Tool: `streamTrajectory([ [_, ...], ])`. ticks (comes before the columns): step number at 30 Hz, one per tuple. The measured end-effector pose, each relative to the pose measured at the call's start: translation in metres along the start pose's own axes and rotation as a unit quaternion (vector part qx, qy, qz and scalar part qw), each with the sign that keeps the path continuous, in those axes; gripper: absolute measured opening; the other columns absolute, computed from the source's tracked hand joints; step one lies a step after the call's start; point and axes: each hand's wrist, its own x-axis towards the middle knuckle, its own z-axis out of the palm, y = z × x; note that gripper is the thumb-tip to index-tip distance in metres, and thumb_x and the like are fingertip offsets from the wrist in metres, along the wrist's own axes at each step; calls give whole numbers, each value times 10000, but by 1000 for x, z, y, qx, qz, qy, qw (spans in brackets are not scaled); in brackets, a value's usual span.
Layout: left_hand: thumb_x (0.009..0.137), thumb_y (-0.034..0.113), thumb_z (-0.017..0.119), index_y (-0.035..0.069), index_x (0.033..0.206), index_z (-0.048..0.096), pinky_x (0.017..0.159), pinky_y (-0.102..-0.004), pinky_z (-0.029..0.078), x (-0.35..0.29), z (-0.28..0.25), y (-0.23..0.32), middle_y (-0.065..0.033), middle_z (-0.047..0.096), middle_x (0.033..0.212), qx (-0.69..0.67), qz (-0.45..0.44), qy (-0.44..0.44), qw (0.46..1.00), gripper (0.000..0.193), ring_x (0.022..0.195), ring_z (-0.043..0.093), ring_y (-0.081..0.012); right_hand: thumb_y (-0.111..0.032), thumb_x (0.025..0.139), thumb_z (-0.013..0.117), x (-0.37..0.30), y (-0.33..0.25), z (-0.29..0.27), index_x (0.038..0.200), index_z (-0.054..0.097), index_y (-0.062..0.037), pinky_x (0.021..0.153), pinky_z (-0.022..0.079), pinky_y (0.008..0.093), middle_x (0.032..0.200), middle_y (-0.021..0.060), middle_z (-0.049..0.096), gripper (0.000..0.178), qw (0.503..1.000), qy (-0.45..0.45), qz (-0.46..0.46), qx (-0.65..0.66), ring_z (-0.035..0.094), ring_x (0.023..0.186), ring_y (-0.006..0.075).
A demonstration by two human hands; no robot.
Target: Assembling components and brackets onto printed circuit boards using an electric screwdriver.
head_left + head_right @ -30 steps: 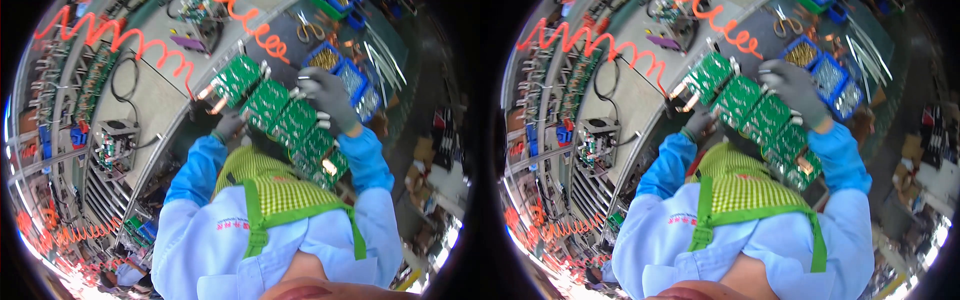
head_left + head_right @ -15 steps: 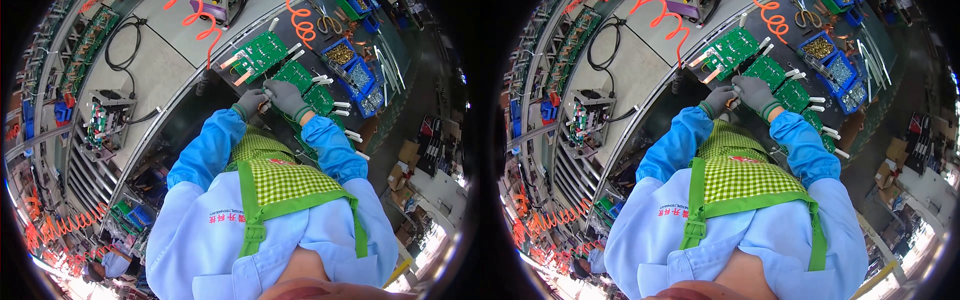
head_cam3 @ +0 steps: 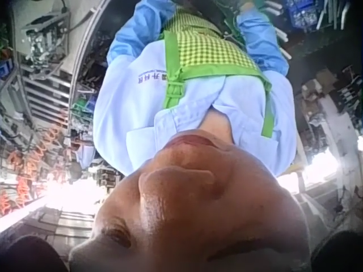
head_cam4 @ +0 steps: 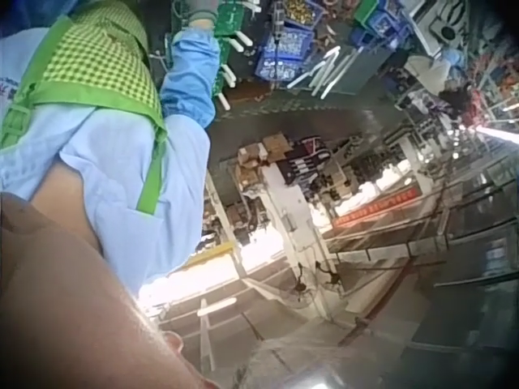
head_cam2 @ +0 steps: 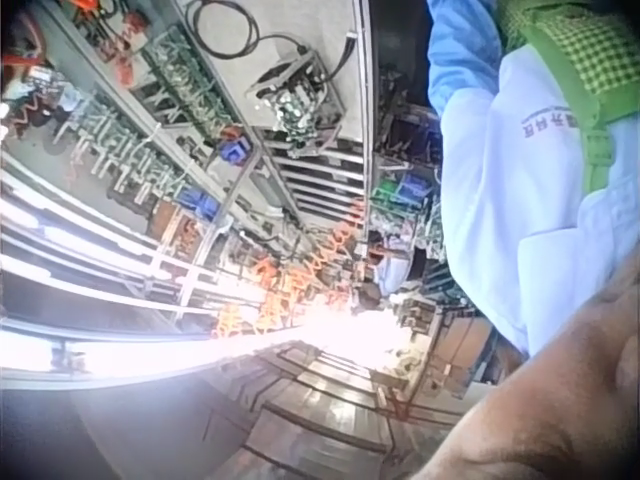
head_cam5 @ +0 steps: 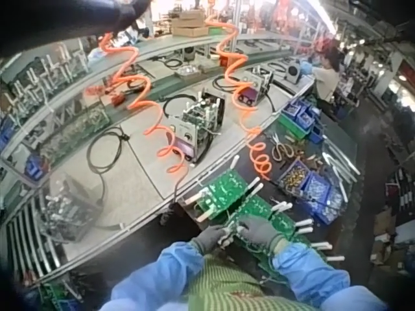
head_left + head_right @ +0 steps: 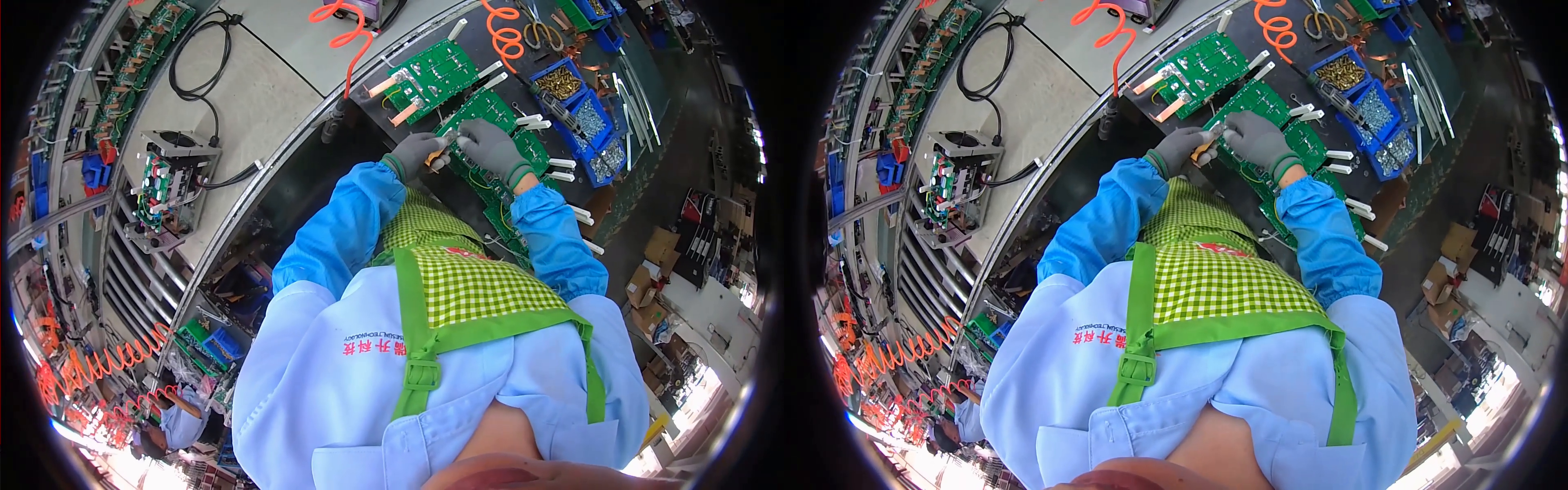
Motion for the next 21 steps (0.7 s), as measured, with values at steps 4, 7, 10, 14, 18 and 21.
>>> streamTrajectory([
  [4,864,228,568,-19,987,555,544,-185,495,9,-2,-7,-87,595,868,37,18,-4,999,276,716,593,-130,-277,783,535,0,-11,5,975,571,-96,773,452,401,956,130,568,266,993,-63,-19,-96,554,909,314],
  [7,869,227,565,-20,995,558,523,-189,489,13,-2,-11,-86,598,872,33,12,21,999,277,715,592,-127,-280,763,545,4,-20,6,959,565,-108,764,456,407,953,122,566,262,984,-77,15,-161,559,902,308],
  [10,857,251,569,5,929,582,446,-197,425,8,3,-8,-74,610,728,16,37,33,999,257,517,536,-88,-271,752,556,4,-15,9,932,555,-112,746,458,413,948,118,568,240,988,-88,36,-125,562,889,303],
  [14,865,219,565,-15,970,565,520,-203,480,3,4,-2,-92,609,839,42,18,28,999,257,643,583,-119,-215,771,549,-1,-8,23,923,542,-98,717,459,405,930,121,567,191,999,19,-26,-16,563,866,308],
  [18,859,238,569,-4,937,581,505,-216,455,1,4,-3,-83,612,786,42,38,17,998,255,612,568,-107,-134,796,563,-5,-13,23,955,554,-60,707,472,338,897,107,591,175,997,68,-39,-6,596,818,257],
  [21,853,236,570,-3,924,584,505,-211,438,0,0,-1,-80,614,783,57,31,22,998,249,591,552,-94,-120,785,582,-4,-1,22,949,556,-32,678,472,310,847,95,598,188,987,83,-28,137,598,763,207],
])
